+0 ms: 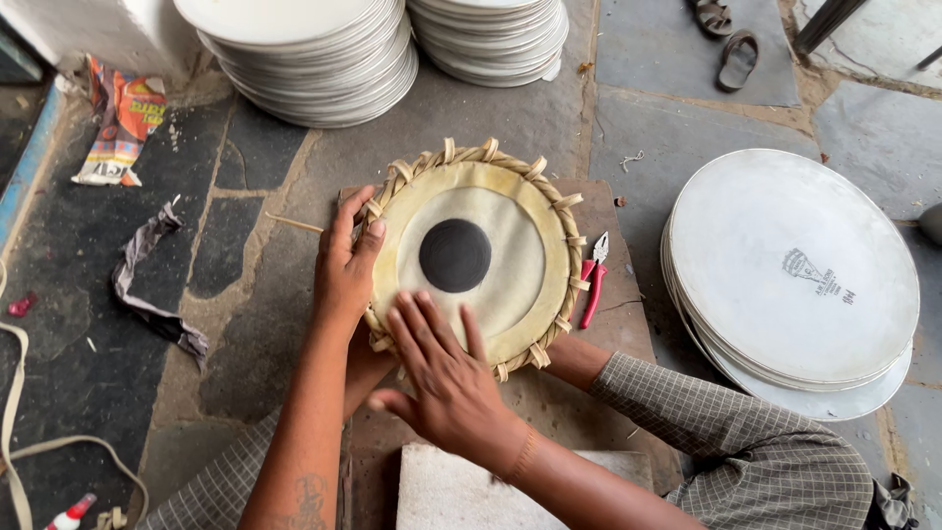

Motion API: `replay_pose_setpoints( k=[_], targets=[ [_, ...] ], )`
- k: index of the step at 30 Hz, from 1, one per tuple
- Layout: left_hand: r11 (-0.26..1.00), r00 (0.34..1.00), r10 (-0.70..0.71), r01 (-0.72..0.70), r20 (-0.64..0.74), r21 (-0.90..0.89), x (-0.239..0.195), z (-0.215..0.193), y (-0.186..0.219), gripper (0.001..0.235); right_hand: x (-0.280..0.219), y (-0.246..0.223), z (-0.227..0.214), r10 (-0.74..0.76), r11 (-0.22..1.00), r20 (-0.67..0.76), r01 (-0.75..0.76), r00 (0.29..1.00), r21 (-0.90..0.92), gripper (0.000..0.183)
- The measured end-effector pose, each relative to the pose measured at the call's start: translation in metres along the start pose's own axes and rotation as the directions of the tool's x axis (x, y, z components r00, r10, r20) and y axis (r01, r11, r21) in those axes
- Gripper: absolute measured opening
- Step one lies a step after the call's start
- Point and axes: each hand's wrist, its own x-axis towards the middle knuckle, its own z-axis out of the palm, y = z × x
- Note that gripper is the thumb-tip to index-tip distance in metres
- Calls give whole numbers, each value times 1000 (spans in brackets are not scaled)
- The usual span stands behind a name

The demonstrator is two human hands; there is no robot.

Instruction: The person sits on the floor and weaves a long rope around the body of a drum to secure the drumhead. They pull the rope tight and adjust the tension by hand, occasionally tapping the drum surface to check the sound.

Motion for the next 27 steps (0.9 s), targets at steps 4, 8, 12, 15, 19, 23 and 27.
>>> replay_pose_setpoints(
  k=[4,8,12,15,19,23,27],
  targets=[
    [1000,1000,-20,20,3,-16,8,-3,-3,49,-41,49,-23,-45,997,117,52,992,-58,90],
    [996,1000,-20,19,8,83,-1,1,-15,48,-49,126,-33,174,948,60,-150,983,-281,77],
    [1000,1000,0,0,4,23,13,5,-5,47,-37,117,-46,160,975,-44,-165,986,-147,89],
    [1000,1000,-6,6,-22,29,14,3,-7,48,-48,57,-37,-57,992,43,61,997,-112,95],
    [949,996,-81,90,43,-303,9,9,-14,54,-46,21,-2,-67,997,70,64,995,44,101],
    [905,986,-134,161,96,-395,14,-5,-6,65,22,37,12,-200,979,30,198,979,52,100],
    [865,973,-189,230,135,-446,4,-6,-8,69,89,65,-11,-237,968,141,247,961,-55,92]
  ],
)
